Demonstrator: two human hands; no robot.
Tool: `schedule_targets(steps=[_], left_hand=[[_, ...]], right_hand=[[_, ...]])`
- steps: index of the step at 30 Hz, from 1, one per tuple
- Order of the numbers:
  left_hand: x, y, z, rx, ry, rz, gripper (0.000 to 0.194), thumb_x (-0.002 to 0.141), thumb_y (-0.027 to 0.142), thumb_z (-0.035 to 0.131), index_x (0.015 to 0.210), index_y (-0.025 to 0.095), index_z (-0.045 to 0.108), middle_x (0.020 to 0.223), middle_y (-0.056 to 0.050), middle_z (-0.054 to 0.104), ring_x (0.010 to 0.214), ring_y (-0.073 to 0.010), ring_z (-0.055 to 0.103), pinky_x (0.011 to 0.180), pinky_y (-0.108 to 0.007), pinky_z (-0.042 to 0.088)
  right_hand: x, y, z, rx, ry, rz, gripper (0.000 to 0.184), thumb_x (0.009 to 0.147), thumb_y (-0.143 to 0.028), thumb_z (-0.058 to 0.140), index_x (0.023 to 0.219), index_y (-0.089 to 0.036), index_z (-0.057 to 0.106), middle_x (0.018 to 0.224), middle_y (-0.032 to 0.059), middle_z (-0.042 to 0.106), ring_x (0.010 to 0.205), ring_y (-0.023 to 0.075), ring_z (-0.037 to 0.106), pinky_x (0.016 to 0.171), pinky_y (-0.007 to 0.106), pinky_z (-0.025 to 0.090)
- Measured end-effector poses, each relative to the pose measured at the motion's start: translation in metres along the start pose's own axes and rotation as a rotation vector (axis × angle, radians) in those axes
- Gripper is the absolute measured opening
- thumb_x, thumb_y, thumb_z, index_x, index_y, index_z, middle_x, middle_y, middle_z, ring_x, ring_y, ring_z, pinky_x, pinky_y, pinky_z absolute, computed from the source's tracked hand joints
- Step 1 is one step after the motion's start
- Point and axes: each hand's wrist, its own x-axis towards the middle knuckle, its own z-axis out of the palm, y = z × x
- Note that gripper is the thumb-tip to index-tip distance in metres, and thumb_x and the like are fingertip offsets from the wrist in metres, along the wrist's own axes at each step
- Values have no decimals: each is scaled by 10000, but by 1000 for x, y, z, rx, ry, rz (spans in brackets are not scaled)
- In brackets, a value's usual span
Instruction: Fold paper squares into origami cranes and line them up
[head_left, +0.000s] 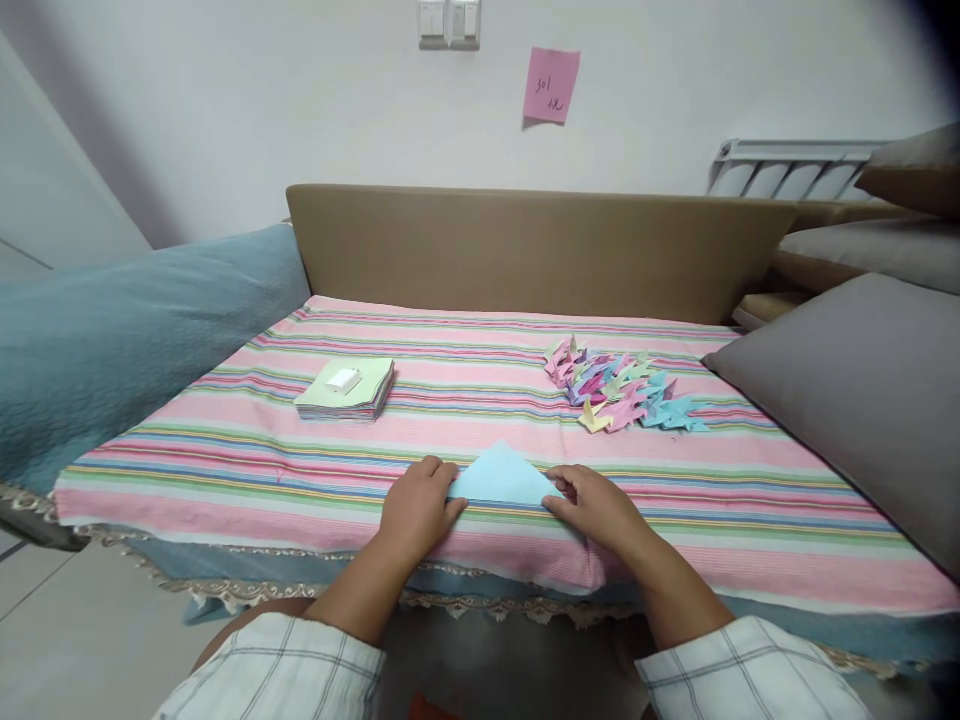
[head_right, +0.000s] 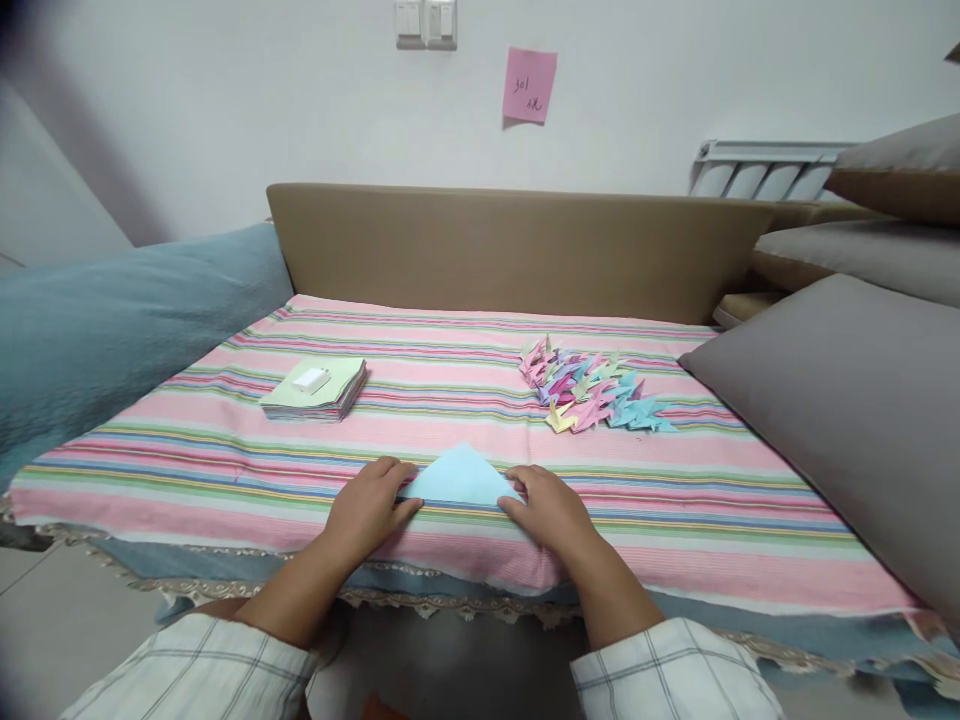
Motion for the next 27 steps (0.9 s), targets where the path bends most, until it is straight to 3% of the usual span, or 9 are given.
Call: schedule_targets(steps=[12, 21, 27], left_hand=[[5, -3, 7, -86, 35, 37, 285, 763, 258, 622, 1047, 248, 602, 1031, -42, 573, 986, -206, 519, 835, -301, 413], [6, 3, 16, 72, 270, 134, 158, 779, 166, 588, 876, 258, 672, 1002, -39, 624, 943, -231, 520, 829, -384, 379], [4, 16, 28, 46, 191, 279, 201, 853, 179, 496, 940, 254, 661, 926, -35, 627, 829, -178, 546, 698, -293, 418]], right_hand=[[1, -4, 6, 26, 34, 8, 125, 726, -262, 574, 831, -194, 579, 763, -9, 568, 699, 139, 507, 593, 232, 309], [3, -3, 13, 409, -34, 69, 432, 754, -289, 536, 1163, -191, 439, 645, -54, 522, 618, 138, 515, 601, 249, 365], [0, -9, 17, 630, -108, 64, 491, 762, -310, 558, 1210, -187, 398, 580, -85, 433, 514, 100, 408, 501, 223, 292]])
